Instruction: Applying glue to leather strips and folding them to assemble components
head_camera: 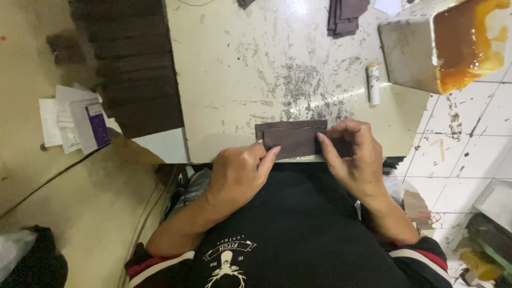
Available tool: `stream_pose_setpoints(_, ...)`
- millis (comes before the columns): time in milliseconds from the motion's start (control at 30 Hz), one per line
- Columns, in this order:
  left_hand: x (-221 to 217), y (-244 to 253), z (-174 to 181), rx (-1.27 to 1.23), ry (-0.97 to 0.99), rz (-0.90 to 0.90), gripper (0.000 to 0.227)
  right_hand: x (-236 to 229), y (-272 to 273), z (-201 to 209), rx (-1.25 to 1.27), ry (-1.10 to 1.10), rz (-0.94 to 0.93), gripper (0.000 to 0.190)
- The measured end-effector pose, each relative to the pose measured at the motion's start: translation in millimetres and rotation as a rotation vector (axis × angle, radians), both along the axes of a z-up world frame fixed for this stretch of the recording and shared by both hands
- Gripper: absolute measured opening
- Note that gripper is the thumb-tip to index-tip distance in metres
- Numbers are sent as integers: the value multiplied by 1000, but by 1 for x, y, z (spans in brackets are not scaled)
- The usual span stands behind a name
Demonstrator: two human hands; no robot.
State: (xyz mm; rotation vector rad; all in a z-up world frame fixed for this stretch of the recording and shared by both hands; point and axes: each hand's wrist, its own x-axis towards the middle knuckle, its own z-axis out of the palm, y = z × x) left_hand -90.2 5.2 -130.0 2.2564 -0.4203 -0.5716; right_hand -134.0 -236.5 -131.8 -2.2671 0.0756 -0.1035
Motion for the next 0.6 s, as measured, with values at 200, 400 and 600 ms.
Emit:
stream_pose_setpoints(200, -2, 0, -6, 35, -33, -9, 38, 3, 3, 4, -6, 24, -12, 32)
stream_pose_setpoints(400, -6, -1, -5, 69, -56, 13, 37, 3, 3, 2, -14, 34, -16, 34)
stream_pose_setpoints(600, -7, -1, -4, 33, -83, 35, 38, 6, 1, -4, -16, -65, -15, 46)
